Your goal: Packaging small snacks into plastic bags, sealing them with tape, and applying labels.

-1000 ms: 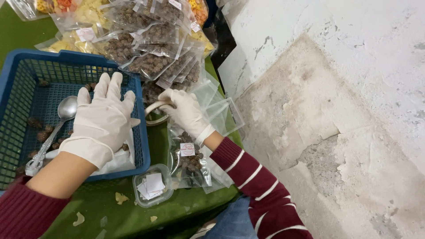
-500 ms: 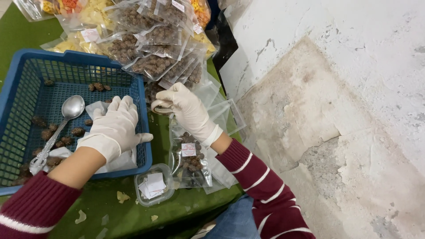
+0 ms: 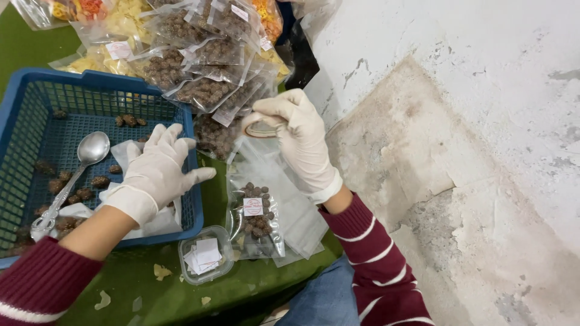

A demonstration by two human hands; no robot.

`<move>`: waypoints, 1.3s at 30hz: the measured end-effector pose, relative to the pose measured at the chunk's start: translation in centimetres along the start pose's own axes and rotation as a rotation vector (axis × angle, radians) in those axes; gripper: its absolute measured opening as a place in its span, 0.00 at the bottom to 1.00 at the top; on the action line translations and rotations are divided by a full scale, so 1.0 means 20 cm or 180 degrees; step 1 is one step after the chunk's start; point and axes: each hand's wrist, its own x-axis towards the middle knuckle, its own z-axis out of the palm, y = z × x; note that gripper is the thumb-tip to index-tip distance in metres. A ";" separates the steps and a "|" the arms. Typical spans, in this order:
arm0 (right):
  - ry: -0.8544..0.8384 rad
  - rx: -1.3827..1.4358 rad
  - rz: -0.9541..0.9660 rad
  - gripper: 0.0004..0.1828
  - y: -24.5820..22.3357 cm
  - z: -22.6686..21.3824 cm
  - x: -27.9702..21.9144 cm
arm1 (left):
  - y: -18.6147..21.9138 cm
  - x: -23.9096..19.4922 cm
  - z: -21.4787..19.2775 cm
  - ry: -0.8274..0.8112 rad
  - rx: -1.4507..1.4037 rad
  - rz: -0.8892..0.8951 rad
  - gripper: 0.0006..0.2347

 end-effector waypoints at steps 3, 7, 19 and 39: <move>-0.0111 -0.0894 -0.0453 0.09 -0.02 -0.12 -0.07 | 0.08 0.03 0.01 0.0251 -0.1222 -0.0333 0.23; 0.0135 -0.1388 -0.0350 0.07 -0.05 -0.18 -0.19 | 0.23 0.03 0.07 0.0771 -0.2677 -0.0345 0.13; 0.0194 -0.1078 -0.0105 0.05 -0.09 -0.19 -0.31 | 0.42 -0.03 -0.06 0.0358 -0.4668 -0.0707 0.14; 0.0155 -0.1205 -0.0002 0.06 -0.05 -0.26 -0.34 | 0.39 0.00 0.01 0.0380 -0.4424 -0.0554 0.08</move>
